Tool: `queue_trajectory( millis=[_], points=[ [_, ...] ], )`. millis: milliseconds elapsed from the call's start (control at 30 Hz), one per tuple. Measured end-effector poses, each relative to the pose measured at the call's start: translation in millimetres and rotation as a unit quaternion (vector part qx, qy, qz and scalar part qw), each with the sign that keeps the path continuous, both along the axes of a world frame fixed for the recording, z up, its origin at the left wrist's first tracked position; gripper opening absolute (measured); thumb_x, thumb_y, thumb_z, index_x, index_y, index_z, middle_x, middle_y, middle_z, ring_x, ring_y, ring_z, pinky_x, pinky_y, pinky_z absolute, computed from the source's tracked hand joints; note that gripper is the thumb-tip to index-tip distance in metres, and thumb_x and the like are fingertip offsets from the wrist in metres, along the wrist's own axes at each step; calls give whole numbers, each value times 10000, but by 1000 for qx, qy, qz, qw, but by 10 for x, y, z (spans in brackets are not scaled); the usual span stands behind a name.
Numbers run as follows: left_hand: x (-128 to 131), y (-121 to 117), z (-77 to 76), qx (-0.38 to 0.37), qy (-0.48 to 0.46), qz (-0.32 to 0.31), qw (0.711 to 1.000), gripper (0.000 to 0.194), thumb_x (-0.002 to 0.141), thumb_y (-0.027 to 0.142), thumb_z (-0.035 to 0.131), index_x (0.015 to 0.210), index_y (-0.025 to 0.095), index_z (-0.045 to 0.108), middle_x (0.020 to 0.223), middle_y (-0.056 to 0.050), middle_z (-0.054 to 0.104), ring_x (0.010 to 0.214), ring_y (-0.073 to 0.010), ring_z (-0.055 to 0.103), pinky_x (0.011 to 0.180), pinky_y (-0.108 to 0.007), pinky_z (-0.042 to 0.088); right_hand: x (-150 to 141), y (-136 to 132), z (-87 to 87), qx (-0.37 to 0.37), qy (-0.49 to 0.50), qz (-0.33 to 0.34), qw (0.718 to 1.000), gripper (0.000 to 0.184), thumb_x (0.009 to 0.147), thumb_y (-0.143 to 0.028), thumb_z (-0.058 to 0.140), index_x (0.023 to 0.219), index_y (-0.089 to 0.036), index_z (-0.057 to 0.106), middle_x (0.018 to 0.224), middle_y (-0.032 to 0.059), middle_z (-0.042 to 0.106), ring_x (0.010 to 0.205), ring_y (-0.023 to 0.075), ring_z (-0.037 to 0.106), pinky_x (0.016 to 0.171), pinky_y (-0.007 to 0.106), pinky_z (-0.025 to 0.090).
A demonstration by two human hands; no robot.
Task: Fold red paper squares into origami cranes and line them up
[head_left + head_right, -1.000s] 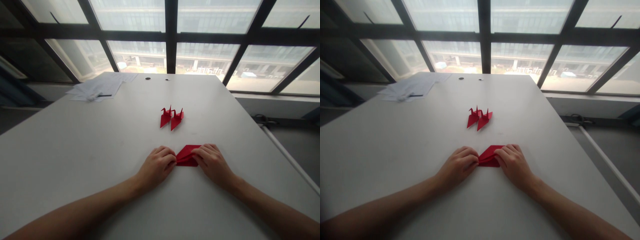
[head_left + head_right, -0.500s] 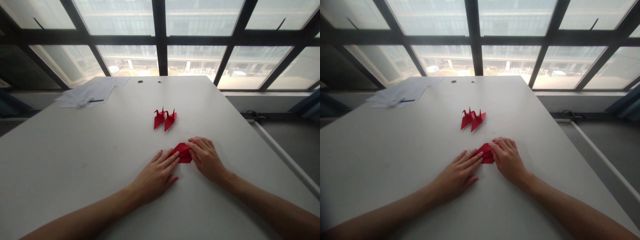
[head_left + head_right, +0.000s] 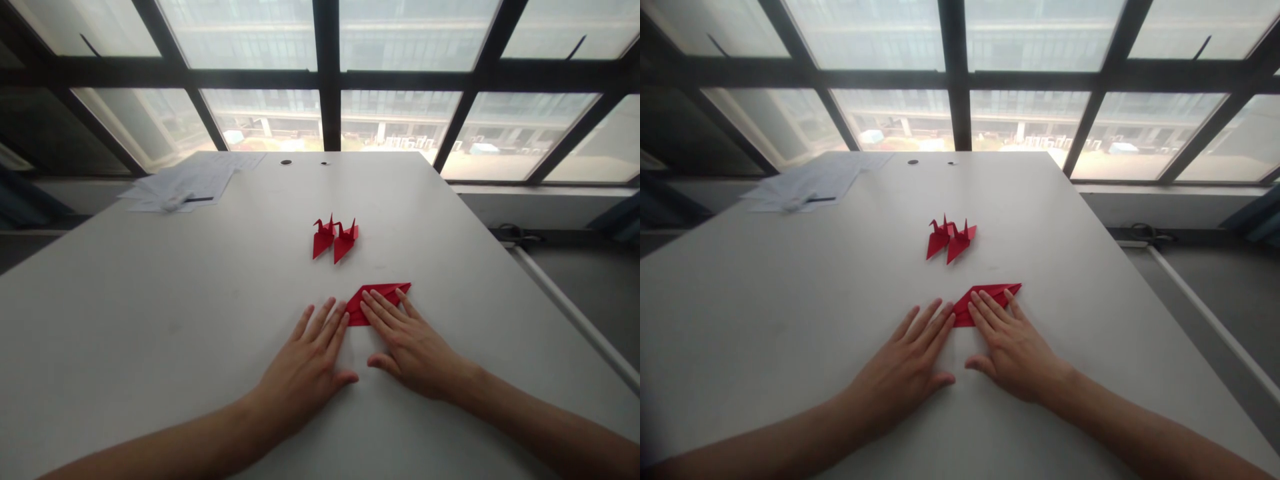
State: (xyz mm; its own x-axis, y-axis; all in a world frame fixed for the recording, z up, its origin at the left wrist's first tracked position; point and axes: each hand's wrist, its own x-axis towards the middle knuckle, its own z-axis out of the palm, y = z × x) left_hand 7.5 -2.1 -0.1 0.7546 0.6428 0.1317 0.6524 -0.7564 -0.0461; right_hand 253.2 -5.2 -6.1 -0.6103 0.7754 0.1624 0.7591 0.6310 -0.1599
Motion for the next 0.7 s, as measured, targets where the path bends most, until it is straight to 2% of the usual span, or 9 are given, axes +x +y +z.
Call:
queue_trajectory(
  millis=[133, 267, 333, 433, 500, 600, 700],
  points=[
    [-14, -121, -58, 24, 14, 41, 999, 820, 919, 619, 511, 1459, 6, 433, 1555, -263, 319, 1501, -383, 174, 1200, -571, 256, -9, -6, 2, -4, -12, -2, 1000, 826, 947, -547, 530, 1571, -118, 201, 1611, 166, 238, 1505, 305, 201, 1204, 596, 163],
    [18, -167, -39, 35, -21, 80, 996, 800, 922, 587, 524, 1419, -36, 458, 1520, -306, 355, 1470, -425, 242, 1169, -576, 319, -6, -3, -3, 6, -1, 3, 1000, 822, 954, -556, 511, 1574, -126, 186, 1595, 177, 284, 1500, 309, 216, 1200, 626, 113],
    [58, -168, 23, 32, -46, 50, 997, 692, 971, 488, 492, 1446, -10, 428, 1543, -270, 342, 1475, -388, 257, 1177, -535, 331, -5, -3, 2, 6, 0, 6, 1000, 816, 957, -558, 503, 1573, -123, 189, 1593, 181, 288, 1499, 309, 222, 1197, 629, 114],
    [120, -172, 92, -4, -55, -56, 997, 555, 1005, 327, 454, 1488, 63, 384, 1587, -169, 319, 1500, -285, 236, 1213, -426, 305, -5, -7, 6, 1, -7, 11, 1000, 776, 968, -527, 498, 1569, -130, 209, 1602, 164, 278, 1501, 305, 216, 1193, 624, 129],
    [144, -181, 80, -28, -48, -77, 995, 593, 1003, 381, 464, 1500, 73, 365, 1587, -154, 328, 1500, -274, 238, 1213, -404, 307, -4, -13, -2, -1, -12, 11, 1000, 753, 973, -503, 500, 1566, -135, 220, 1603, 153, 282, 1500, 305, 215, 1189, 628, 133],
    [143, -196, 10, -49, -31, -62, 996, 721, 984, 550, 440, 1513, 71, 337, 1581, -169, 335, 1492, -297, 257, 1203, -424, 317, -2, -22, -29, 7, -19, 5, 1000, 742, 975, -485, 501, 1562, -124, 227, 1603, 155, 283, 1498, 306, 221, 1183, 634, 130],
    [130, -216, -39, -47, -23, -47, 998, 717, 992, 583, 381, 1499, 76, 367, 1566, -174, 363, 1480, -306, 289, 1193, -435, 321, 1, -26, -55, 19, -30, 1, 999, 717, 985, -469, 486, 1557, -116, 239, 1603, 154, 283, 1501, 301, 208, 1181, 629, 119]
  ],
)
